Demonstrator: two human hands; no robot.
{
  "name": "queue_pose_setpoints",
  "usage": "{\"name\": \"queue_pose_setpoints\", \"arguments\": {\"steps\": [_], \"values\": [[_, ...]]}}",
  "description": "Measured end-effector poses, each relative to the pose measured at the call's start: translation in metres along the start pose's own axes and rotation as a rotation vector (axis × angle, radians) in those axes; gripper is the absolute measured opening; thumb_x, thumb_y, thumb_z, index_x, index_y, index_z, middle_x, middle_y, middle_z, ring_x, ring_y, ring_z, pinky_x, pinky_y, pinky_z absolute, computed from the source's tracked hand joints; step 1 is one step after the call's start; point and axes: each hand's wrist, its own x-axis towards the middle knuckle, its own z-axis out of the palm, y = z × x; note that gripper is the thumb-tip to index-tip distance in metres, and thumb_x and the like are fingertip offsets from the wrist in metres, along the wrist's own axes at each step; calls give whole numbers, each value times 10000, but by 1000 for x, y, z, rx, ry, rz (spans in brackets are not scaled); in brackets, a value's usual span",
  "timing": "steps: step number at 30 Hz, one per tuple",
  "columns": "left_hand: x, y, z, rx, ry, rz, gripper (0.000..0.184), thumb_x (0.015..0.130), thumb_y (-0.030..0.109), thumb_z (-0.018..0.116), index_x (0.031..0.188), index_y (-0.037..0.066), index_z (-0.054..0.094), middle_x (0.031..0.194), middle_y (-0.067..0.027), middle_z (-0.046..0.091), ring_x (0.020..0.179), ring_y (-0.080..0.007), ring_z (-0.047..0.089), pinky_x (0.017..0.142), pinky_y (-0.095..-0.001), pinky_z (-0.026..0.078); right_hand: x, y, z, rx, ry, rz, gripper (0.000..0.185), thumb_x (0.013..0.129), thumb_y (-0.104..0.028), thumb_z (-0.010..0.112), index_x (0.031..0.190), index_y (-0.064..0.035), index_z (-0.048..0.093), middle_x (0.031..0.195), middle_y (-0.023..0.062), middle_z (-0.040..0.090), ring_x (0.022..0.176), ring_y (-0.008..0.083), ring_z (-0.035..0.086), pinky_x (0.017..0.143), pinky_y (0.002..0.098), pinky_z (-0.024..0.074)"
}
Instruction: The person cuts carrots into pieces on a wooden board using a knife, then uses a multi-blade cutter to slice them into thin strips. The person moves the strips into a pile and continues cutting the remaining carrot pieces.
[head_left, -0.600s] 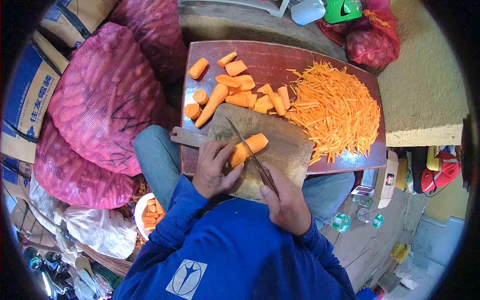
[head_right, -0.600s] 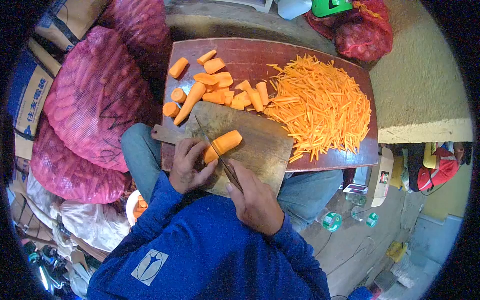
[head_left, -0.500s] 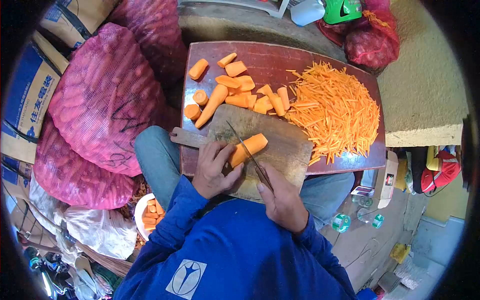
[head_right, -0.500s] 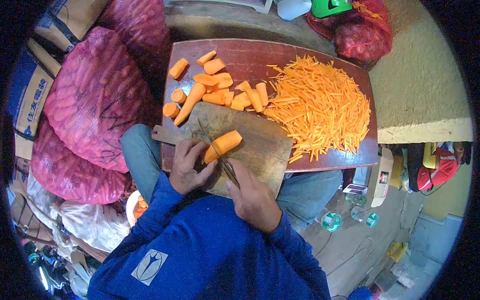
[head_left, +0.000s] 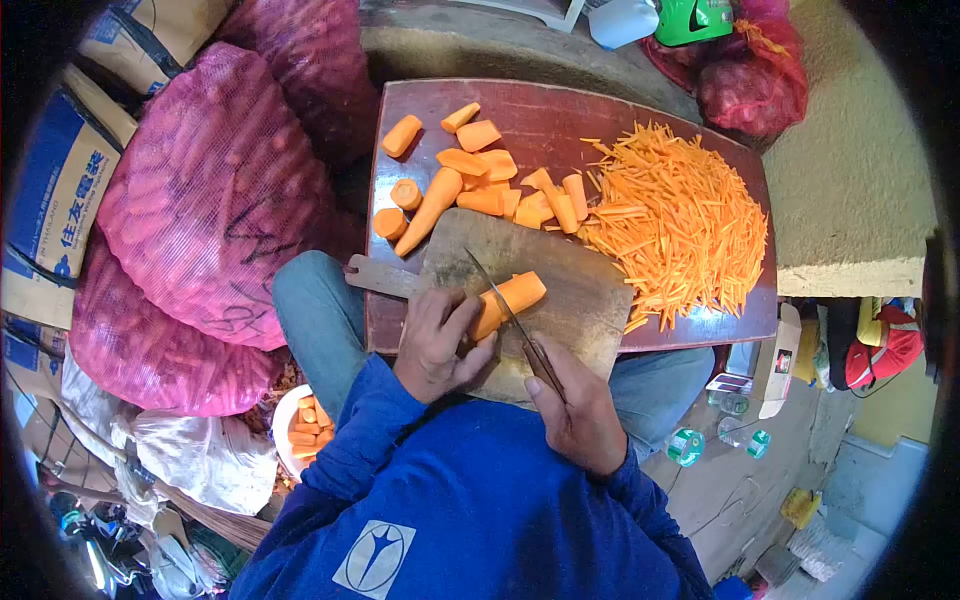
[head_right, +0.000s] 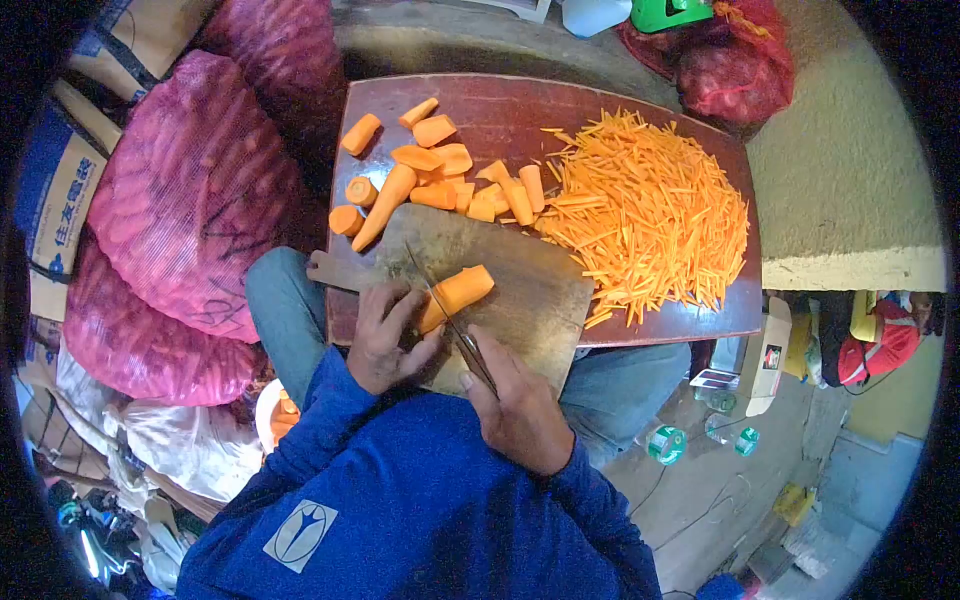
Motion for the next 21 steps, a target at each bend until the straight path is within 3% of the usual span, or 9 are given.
{"name": "queue_pose_setpoints", "arguments": {"steps": [2,6,15,21], "values": [[-1,-1,0,6,23,11,512,755,170,871,1190,-11,670,1104,-193,622,997,-392,611,864,-476,488,-1,0,-2,-32,13,-117,511,1012,-110,640,1472,52,488,1261,320,661,1162,480,671,980,473,554],[1,-1,-1,-17,10,3,502,754,173,874,1178,-5,674,1109,-186,624,998,-388,610,867,-470,489,-4,-13,-11,96,10,-66,511,1009,-103,641,1471,54,489,1262,311,664,1169,470,674,986,466,556],[1,0,-1,2,13,-17,504,737,184,880,1164,10,678,1105,-173,630,1003,-380,603,886,-465,482,7,6,3,-100,1,-70,503,1019,-131,627,1472,30,478,1268,312,652,1144,473,672,939,498,564],[-1,0,-2,19,-31,-45,547,734,191,883,1205,11,670,1172,-196,607,1071,-388,593,944,-480,488,7,8,2,-30,-8,-25,474,1022,-140,627,1451,1,484,1160,312,695,1048,491,699,879,525,574]]}}
